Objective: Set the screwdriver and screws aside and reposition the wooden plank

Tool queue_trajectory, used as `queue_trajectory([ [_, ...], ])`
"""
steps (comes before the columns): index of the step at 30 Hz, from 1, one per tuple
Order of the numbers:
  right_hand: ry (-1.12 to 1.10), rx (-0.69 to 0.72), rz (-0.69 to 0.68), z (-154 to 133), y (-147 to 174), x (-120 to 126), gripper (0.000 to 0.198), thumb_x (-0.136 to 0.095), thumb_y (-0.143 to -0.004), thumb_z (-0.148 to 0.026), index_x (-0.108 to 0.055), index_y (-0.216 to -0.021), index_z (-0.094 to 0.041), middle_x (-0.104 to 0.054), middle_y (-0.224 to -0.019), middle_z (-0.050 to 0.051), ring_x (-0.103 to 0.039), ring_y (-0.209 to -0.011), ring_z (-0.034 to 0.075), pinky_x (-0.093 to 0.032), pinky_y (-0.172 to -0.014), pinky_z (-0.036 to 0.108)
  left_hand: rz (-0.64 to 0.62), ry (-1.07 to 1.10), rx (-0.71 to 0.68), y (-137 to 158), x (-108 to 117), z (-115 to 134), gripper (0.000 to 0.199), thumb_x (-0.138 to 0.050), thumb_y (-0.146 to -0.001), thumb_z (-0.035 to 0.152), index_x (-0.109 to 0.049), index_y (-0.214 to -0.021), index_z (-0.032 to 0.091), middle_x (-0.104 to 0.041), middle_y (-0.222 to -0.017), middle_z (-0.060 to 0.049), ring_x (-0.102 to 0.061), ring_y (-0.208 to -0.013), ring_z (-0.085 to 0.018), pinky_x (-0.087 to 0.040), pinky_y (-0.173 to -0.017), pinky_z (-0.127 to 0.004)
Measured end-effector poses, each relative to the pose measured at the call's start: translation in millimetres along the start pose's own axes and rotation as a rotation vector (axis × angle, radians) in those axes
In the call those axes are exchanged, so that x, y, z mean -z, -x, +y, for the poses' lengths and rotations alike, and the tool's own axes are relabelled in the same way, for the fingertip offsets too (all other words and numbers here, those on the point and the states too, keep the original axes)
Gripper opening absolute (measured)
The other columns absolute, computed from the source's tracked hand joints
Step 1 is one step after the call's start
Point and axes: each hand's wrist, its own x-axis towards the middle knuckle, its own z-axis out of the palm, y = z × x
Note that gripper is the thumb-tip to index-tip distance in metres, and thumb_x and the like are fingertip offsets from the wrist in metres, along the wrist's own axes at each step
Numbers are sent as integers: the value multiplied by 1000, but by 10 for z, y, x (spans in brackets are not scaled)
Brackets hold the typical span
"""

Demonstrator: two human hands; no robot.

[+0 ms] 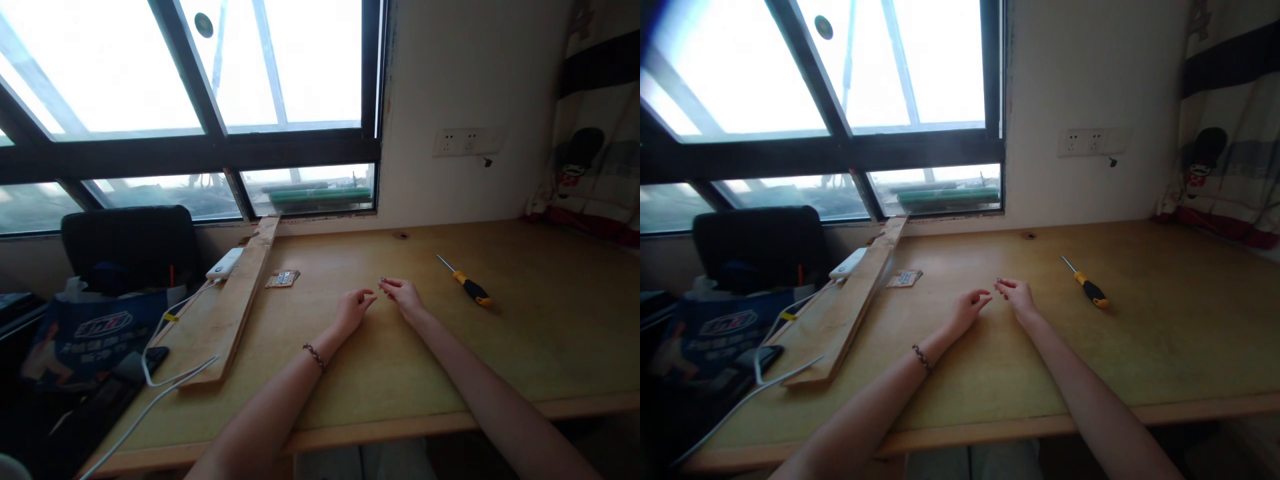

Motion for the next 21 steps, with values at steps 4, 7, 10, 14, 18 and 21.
queue_trajectory([
  [4, 615, 85, 260, -61, -292, 562, 19, -71, -57, -31, -72, -71, -19, -69, -74, 7, -61, -74, 21, -43, -64, 28, 82, -141, 43, -69, 129, -66, 34, -54, -76, 44, -68, -91, 17, -48, -51, 3, -40, -49, -10, -25, -51, -22],
  [7, 1011, -4, 377, -55, -430, 976, 16, -67, -62, -26, -72, -76, -19, -70, -81, 10, -62, -83, 24, -44, -67, 29, 184, -322, 107, -142, 322, -169, 32, -50, -80, 42, -67, -92, 18, -56, -60, -1, -49, -56, -12, -30, -55, -23],
  [10, 1148, -131, 393, -17, -473, 1214, 20, -68, -63, -25, -71, -81, -17, -69, -82, 13, -63, -82, 26, -45, -64, 30, 305, -486, 263, -210, 582, -316, 29, -48, -81, 39, -66, -94, 19, -63, -73, -5, -56, -68, -16, -35, -61, -24],
  [14, 1160, -212, 410, 21, -477, 1317, 22, -68, -64, -27, -71, -83, -17, -67, -83, 15, -63, -84, 29, -46, -62, 32, 443, -637, 449, -253, 940, -525, 30, -45, -83, 37, -63, -99, 21, -66, -87, -9, -60, -82, -23, -40, -66, -28],
  [18, 1158, -248, 443, 40, -489, 1354, 23, -69, -64, -31, -70, -84, -19, -66, -87, 15, -63, -84, 32, -47, -60, 36, 462, -702, 568, -253, 1161, -674, 33, -45, -82, 39, -61, -106, 25, -65, -94, -12, -60, -87, -28, -43, -68, -34],
  [21, 1180, -231, 457, 55, -491, 1369, 25, -69, -65, -32, -70, -84, -17, -65, -85, 17, -63, -83, 33, -47, -59, 37, 437, -720, 589, -255, 1201, -724, 35, -46, -81, 41, -59, -111, 28, -65, -96, -12, -60, -88, -29, -44, -68, -36],
])
